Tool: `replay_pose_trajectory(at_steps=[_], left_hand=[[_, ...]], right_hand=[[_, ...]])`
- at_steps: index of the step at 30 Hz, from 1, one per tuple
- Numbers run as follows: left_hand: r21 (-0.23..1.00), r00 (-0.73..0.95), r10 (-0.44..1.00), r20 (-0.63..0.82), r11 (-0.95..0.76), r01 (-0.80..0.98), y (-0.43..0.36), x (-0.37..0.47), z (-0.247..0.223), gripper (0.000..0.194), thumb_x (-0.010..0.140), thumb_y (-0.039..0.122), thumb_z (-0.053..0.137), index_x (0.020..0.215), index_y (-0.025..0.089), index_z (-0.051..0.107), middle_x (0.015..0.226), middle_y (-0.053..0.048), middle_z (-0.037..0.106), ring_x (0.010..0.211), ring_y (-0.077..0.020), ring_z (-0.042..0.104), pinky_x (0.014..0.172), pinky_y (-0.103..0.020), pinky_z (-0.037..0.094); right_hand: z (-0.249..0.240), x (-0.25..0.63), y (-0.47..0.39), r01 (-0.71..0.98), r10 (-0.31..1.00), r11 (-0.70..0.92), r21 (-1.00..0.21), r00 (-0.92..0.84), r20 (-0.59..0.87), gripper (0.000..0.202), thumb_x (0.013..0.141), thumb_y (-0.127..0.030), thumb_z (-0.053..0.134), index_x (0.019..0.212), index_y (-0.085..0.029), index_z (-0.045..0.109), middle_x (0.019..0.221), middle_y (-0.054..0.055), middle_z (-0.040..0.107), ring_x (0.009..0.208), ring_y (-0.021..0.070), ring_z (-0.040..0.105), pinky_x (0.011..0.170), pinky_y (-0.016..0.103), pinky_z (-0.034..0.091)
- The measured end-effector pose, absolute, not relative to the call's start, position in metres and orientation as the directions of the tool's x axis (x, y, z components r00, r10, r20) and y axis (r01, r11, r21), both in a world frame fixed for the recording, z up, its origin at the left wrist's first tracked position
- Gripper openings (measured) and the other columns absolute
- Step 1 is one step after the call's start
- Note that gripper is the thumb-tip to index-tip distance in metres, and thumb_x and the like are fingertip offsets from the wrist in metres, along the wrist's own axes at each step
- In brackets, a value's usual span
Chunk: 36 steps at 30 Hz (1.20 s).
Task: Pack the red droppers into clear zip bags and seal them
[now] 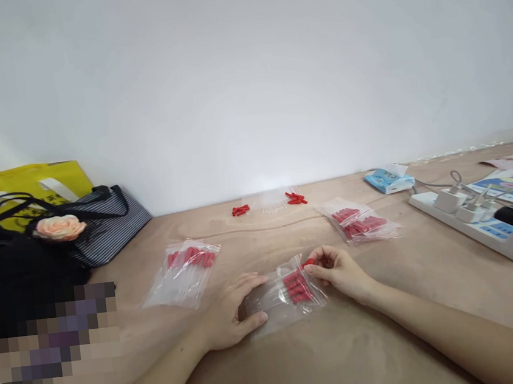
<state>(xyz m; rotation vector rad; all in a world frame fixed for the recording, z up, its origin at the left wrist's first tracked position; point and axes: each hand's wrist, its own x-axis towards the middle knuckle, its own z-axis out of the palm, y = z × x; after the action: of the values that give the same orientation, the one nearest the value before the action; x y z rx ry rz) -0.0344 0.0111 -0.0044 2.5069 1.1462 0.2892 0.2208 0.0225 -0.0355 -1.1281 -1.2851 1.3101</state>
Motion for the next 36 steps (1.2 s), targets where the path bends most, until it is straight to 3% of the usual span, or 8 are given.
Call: replay_pose_trajectory(at_steps=[6, 10, 12, 17, 22, 30, 34, 36], left_hand=[[0.422, 0.654, 0.755, 0.046, -0.608, 0.672, 0.011, -0.033, -0.003, 0.047, 0.078, 0.041, 0.051, 0.121, 0.024, 0.041, 0.127, -0.006, 0.045, 0.118, -0.0252, 0.038, 0.097, -0.044, 0.032], [0.426, 0.653, 0.756, 0.044, -0.606, 0.672, 0.010, -0.032, -0.002, 0.048, 0.077, 0.038, 0.053, 0.121, 0.023, 0.042, 0.125, -0.006, 0.047, 0.118, -0.0252, 0.038, 0.097, -0.043, 0.032], [0.429, 0.653, 0.756, 0.050, -0.607, 0.669, 0.010, -0.031, -0.002, 0.048, 0.077, 0.037, 0.053, 0.121, 0.023, 0.042, 0.125, -0.006, 0.047, 0.117, -0.0249, 0.039, 0.096, -0.043, 0.033], [0.428, 0.655, 0.753, 0.063, -0.613, 0.664, 0.009, -0.031, -0.001, 0.047, 0.077, 0.038, 0.053, 0.121, 0.024, 0.042, 0.124, -0.007, 0.047, 0.116, -0.0246, 0.040, 0.096, -0.042, 0.033], [0.441, 0.668, 0.740, 0.080, -0.627, 0.642, 0.009, -0.031, 0.000, 0.045, 0.078, 0.037, 0.053, 0.119, 0.023, 0.044, 0.123, -0.006, 0.048, 0.115, -0.0230, 0.041, 0.096, -0.040, 0.034], [0.444, 0.662, 0.747, 0.071, -0.617, 0.649, 0.009, -0.032, -0.001, 0.046, 0.078, 0.038, 0.052, 0.121, 0.024, 0.042, 0.125, -0.006, 0.046, 0.116, -0.0235, 0.040, 0.097, -0.041, 0.033], [0.451, 0.659, 0.748, 0.075, -0.615, 0.647, 0.009, -0.031, -0.001, 0.047, 0.077, 0.039, 0.052, 0.121, 0.024, 0.042, 0.125, -0.006, 0.047, 0.116, -0.0245, 0.039, 0.097, -0.042, 0.033], [0.453, 0.656, 0.750, 0.081, -0.614, 0.646, 0.008, -0.031, 0.000, 0.047, 0.077, 0.039, 0.053, 0.121, 0.024, 0.043, 0.124, -0.006, 0.047, 0.116, -0.0250, 0.040, 0.096, -0.042, 0.033]], right_hand=[[-0.043, 0.220, 0.028, 0.037, 0.957, 0.173, -0.984, -0.242, 0.159, 0.030, 0.065, -0.042, 0.064, 0.081, -0.017, 0.058, 0.066, -0.001, 0.057, 0.058, 0.0101, 0.049, 0.059, 0.025, 0.041], [-0.047, 0.225, 0.031, 0.302, 0.937, 0.324, -0.897, -0.233, 0.261, 0.024, 0.069, -0.038, 0.061, 0.083, -0.019, 0.063, 0.075, 0.002, 0.056, 0.065, 0.0125, 0.049, 0.060, 0.026, 0.041], [-0.049, 0.227, 0.034, 0.354, 0.928, 0.348, -0.868, -0.263, 0.264, 0.022, 0.070, -0.037, 0.061, 0.084, -0.020, 0.064, 0.084, 0.004, 0.057, 0.075, 0.0154, 0.052, 0.066, 0.028, 0.042], [-0.045, 0.224, 0.041, 0.255, 0.872, 0.315, -0.914, -0.459, 0.173, 0.028, 0.074, -0.036, 0.056, 0.095, -0.018, 0.063, 0.092, 0.005, 0.061, 0.084, 0.0182, 0.056, 0.077, 0.033, 0.043], [-0.035, 0.227, 0.042, 0.233, 0.820, 0.296, -0.926, -0.559, 0.121, 0.025, 0.071, -0.039, 0.059, 0.082, -0.017, 0.066, 0.086, 0.004, 0.063, 0.080, 0.0173, 0.057, 0.075, 0.030, 0.044], [-0.038, 0.225, 0.045, 0.210, 0.907, 0.068, -0.975, -0.421, -0.027, 0.042, 0.066, -0.053, 0.058, 0.068, -0.012, 0.064, 0.063, 0.002, 0.063, 0.054, 0.0112, 0.053, 0.053, 0.023, 0.041], [-0.043, 0.224, 0.047, 0.227, 0.959, 0.071, -0.971, -0.284, 0.004, 0.040, 0.061, -0.052, 0.062, 0.054, -0.012, 0.061, 0.054, 0.000, 0.061, 0.049, 0.0106, 0.052, 0.049, 0.022, 0.040], [-0.043, 0.222, 0.046, 0.193, 0.956, 0.091, -0.977, -0.293, 0.031, 0.038, 0.063, -0.050, 0.061, 0.058, -0.013, 0.063, 0.058, 0.002, 0.064, 0.053, 0.0128, 0.055, 0.053, 0.024, 0.044]])
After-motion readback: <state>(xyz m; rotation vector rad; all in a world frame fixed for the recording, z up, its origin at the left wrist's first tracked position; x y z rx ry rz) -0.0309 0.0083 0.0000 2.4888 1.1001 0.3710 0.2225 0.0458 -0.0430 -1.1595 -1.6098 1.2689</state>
